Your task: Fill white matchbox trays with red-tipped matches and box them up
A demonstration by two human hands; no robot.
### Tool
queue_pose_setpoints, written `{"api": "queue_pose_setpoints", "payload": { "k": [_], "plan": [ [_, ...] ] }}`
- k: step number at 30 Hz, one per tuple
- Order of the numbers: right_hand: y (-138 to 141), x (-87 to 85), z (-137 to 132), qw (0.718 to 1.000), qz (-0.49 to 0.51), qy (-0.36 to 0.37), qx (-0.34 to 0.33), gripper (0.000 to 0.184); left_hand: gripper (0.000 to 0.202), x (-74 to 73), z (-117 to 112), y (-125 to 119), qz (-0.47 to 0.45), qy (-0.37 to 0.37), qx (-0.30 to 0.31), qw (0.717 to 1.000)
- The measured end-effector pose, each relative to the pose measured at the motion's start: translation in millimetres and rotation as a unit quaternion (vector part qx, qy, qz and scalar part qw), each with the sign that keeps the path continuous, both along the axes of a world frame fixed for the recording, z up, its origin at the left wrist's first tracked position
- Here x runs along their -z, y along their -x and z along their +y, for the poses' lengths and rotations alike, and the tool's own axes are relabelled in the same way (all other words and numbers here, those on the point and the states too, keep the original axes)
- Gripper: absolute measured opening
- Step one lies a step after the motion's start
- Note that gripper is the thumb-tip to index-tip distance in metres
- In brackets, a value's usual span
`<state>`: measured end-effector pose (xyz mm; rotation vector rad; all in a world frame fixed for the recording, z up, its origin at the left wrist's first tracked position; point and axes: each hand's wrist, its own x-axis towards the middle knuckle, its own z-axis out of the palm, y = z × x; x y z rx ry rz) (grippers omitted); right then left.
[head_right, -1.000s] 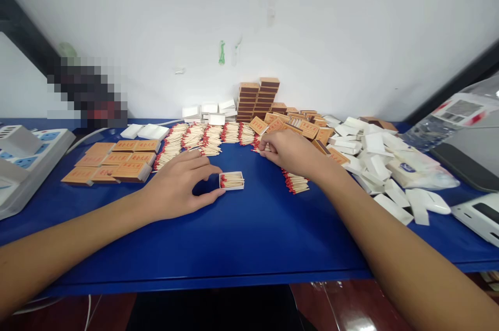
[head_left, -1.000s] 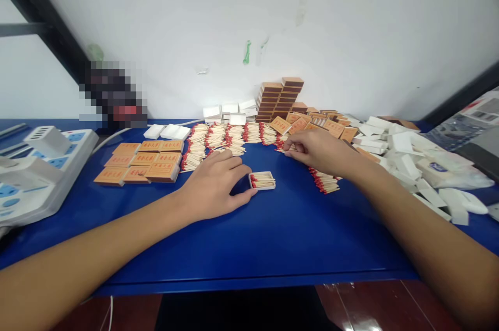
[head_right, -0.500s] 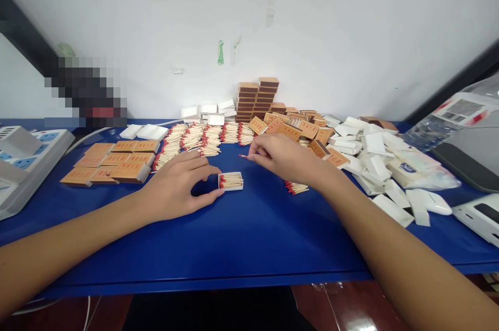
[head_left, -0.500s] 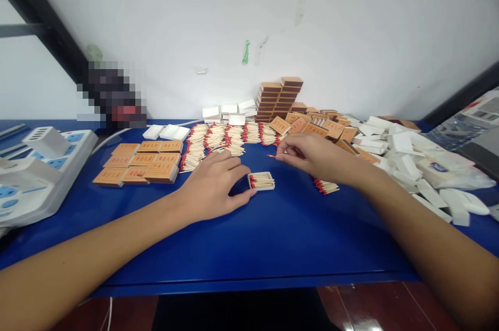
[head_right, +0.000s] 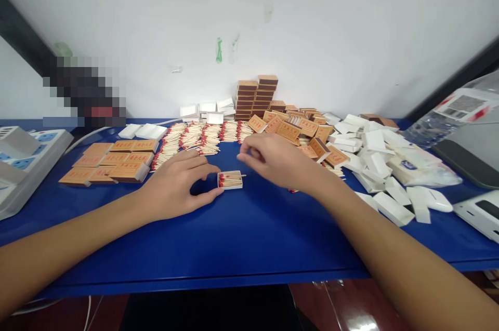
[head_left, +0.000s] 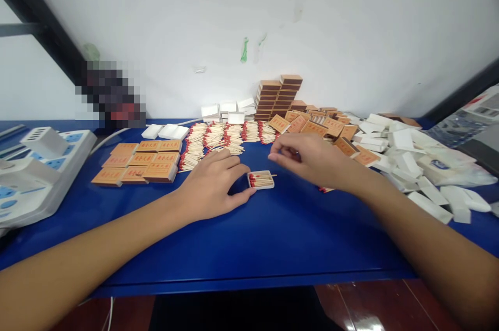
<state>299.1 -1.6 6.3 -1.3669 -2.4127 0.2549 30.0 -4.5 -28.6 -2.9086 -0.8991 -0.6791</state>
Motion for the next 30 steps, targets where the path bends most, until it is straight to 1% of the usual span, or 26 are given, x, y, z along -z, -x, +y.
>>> {"api": "queue_pose_setpoints", "payload": {
  "k": [2, 4, 8, 12, 17, 22, 26, 30],
  "plan": [
    [-14, -3.5, 10, 0.998, -0.033, -0.018, 0.054, 0.024, 0.031, 0.1, 0, 1, -0.001, -0.001, 0.002, 1.0],
    [-28, -3.4, 19, 0.993, -0.079, -0.022, 0.089, 0.023, 0.031, 0.2, 1, 1, -0.001, -0.003, 0.006, 1.0],
    [-41, 4.9, 32, 0.99, -0.106, 0.014, 0.087, 0.022, 0.032, 1.3, 2, 2, 0.001, -0.008, 0.009, 1.0],
    [-41, 12.1, 34, 0.989, -0.118, 0.044, 0.073, 0.02, 0.033, 3.6, 2, 2, -0.004, -0.014, 0.013, 1.0],
    [-42, 12.6, 36, 0.988, -0.13, 0.028, 0.079, 0.017, 0.031, 3.8, 2, 3, -0.001, -0.011, 0.011, 1.0],
    [-40, 11.9, 35, 0.986, -0.139, 0.037, 0.086, 0.017, 0.032, 1.8, 2, 2, 0.005, -0.009, 0.009, 1.0],
    [-33, 7.6, 30, 0.986, -0.139, 0.049, 0.081, 0.015, 0.033, 1.9, 2, 2, 0.006, -0.012, 0.01, 1.0],
    [-20, -0.7, 16, 0.995, -0.088, 0.024, 0.046, 0.021, 0.031, 2.6, 1, 1, 0.001, -0.011, 0.007, 1.0]
  ]
}}
